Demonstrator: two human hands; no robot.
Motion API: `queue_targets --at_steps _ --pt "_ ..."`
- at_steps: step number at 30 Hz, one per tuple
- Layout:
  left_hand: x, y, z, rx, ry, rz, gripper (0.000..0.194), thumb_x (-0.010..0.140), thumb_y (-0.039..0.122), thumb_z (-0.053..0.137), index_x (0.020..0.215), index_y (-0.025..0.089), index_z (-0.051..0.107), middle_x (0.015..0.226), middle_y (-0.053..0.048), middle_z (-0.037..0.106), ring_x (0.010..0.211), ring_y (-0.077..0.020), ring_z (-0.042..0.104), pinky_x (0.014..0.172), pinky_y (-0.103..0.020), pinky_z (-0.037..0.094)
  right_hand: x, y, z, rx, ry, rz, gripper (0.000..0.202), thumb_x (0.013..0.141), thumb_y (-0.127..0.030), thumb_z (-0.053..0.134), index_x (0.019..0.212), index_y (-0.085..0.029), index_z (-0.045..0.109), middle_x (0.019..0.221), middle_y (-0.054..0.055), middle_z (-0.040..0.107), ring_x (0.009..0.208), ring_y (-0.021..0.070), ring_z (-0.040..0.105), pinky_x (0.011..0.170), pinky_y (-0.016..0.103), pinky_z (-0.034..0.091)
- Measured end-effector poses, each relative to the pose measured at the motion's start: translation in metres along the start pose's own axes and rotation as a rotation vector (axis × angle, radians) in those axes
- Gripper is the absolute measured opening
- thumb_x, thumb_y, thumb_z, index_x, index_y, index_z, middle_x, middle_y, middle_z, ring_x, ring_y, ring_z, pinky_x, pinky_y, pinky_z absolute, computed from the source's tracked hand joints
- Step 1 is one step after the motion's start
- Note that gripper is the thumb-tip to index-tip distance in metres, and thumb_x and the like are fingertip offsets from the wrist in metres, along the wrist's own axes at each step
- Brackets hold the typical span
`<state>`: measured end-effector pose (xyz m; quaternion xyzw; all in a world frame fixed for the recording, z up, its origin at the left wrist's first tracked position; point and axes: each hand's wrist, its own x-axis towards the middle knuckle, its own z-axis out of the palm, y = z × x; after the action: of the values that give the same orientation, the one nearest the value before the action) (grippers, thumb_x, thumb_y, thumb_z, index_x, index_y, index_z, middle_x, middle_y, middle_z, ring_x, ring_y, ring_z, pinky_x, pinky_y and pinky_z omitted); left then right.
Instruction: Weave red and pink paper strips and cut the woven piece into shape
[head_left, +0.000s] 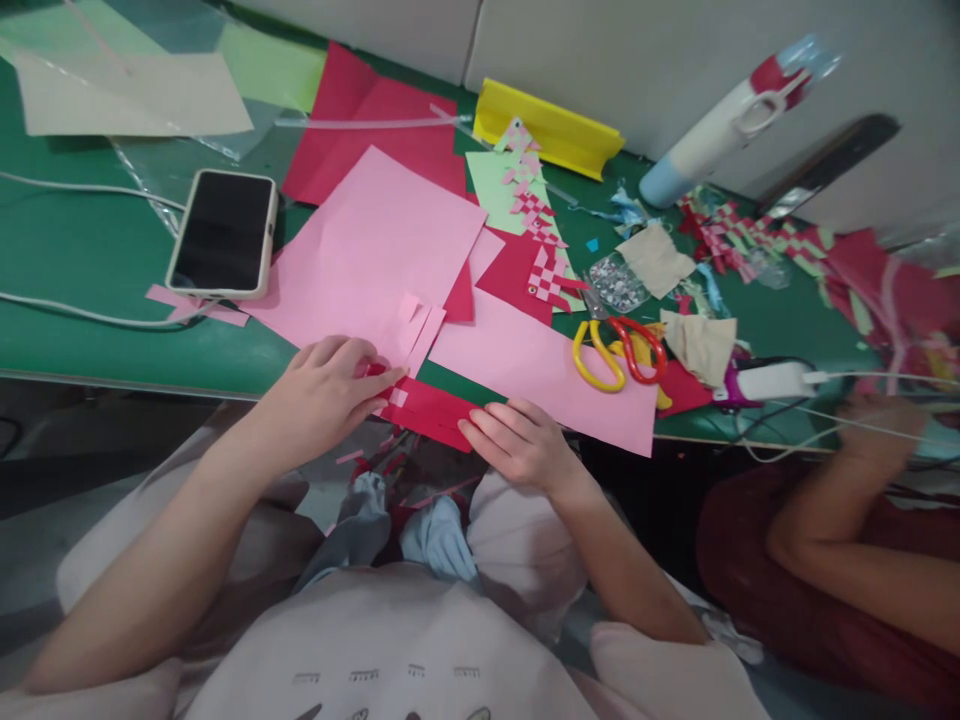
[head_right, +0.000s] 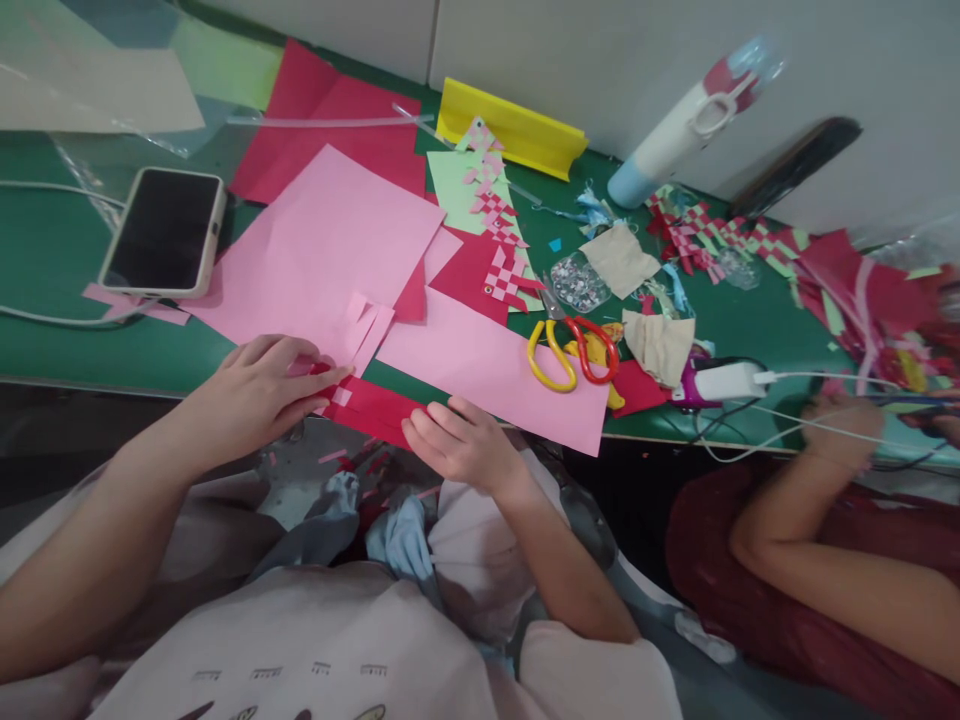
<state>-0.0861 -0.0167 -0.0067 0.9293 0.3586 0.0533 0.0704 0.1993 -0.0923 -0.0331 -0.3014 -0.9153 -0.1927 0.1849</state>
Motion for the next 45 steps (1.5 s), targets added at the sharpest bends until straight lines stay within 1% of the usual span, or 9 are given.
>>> queue_targets --at_steps 4,8,15,21,25,35,40,43,45 --pt "0.0 0.0 0.0 -0.015 0.0 -0.003 0.039 0.095 0.036 0.041 0.13 0.03 0.057 0.112 -0.011 0.054 0.105 -0.0284 0.049 0.091 -0.046 0.044 0.0 0.0 0.002 -0.009 0.053 -0.037 0.021 0.09 -0.013 0.051 0.095 -0.018 0.071 0.096 0.002 0.073 0.095 0.0156 0.059 0.091 0.032 0.043" --pt "-0.001 -0.001 0.001 -0.033 -0.005 -0.006 0.039 0.095 0.036 0.041 0.13 0.03 0.057 0.113 -0.011 0.055 0.106 -0.0286 0.049 0.091 -0.047 0.044 -0.002 -0.001 0.002 0.006 0.083 -0.041 0.021 0.091 -0.013 0.05 0.094 -0.019 0.07 0.094 0.002 0.074 0.093 0.0134 0.061 0.092 0.031 0.042" --pt "0.0 -0.001 0.0 -0.029 -0.003 -0.008 0.04 0.095 0.035 0.039 0.13 0.028 0.057 0.112 -0.012 0.055 0.105 -0.0292 0.049 0.089 -0.047 0.045 -0.003 -0.002 0.003 0.036 0.05 -0.041 0.022 0.091 -0.012 0.05 0.097 -0.019 0.07 0.096 0.002 0.074 0.095 0.0129 0.062 0.094 0.031 0.042" --pt "-0.001 -0.001 0.001 -0.023 -0.015 -0.006 0.041 0.095 0.04 0.04 0.131 0.029 0.056 0.114 -0.012 0.054 0.108 -0.0289 0.049 0.092 -0.046 0.044 -0.002 -0.001 0.002 0.051 0.076 -0.044 0.018 0.089 -0.011 0.054 0.095 -0.015 0.071 0.091 0.004 0.074 0.092 0.0149 0.061 0.089 0.032 0.044" --pt "-0.001 0.0 0.0 -0.029 -0.001 -0.015 0.043 0.093 0.045 0.043 0.13 0.028 0.058 0.114 -0.012 0.054 0.108 -0.0295 0.049 0.091 -0.046 0.044 -0.003 -0.002 0.003 0.049 0.075 -0.04 0.017 0.089 -0.011 0.055 0.094 -0.015 0.071 0.092 0.004 0.073 0.092 0.0152 0.061 0.09 0.032 0.044" --pt "0.0 0.002 -0.002 -0.062 0.009 -0.024 0.042 0.092 0.042 0.047 0.129 0.028 0.059 0.114 -0.013 0.056 0.109 -0.031 0.05 0.092 -0.049 0.044 -0.011 0.0 0.003 0.054 0.065 -0.034 0.017 0.087 -0.013 0.057 0.093 -0.019 0.071 0.093 0.002 0.073 0.094 0.0151 0.06 0.091 0.032 0.045" --pt "0.0 0.001 0.0 -0.091 0.027 -0.023 0.041 0.091 0.043 0.048 0.128 0.029 0.06 0.113 -0.013 0.056 0.109 -0.0313 0.051 0.092 -0.051 0.044 -0.019 -0.001 -0.007 0.098 0.088 0.041 0.017 0.086 -0.022 0.057 0.097 -0.02 0.069 0.091 0.004 0.073 0.095 0.0167 0.061 0.091 0.033 0.044" --pt "0.0 0.0 0.001 -0.084 0.024 -0.025 0.041 0.091 0.043 0.048 0.128 0.029 0.06 0.114 -0.013 0.056 0.109 -0.0313 0.05 0.092 -0.05 0.044 -0.004 -0.01 -0.011 0.06 0.123 0.148 0.018 0.085 -0.028 0.059 0.097 -0.02 0.07 0.089 0.004 0.073 0.091 0.0182 0.062 0.089 0.034 0.045" --pt "-0.001 0.0 0.002 -0.058 0.018 -0.021 0.041 0.091 0.041 0.048 0.128 0.028 0.059 0.116 -0.013 0.055 0.11 -0.0312 0.05 0.092 -0.049 0.044 0.013 -0.021 -0.008 0.012 0.113 0.288 0.026 0.087 -0.037 0.058 0.1 -0.019 0.07 0.094 0.007 0.074 0.091 0.0209 0.063 0.091 0.036 0.044"
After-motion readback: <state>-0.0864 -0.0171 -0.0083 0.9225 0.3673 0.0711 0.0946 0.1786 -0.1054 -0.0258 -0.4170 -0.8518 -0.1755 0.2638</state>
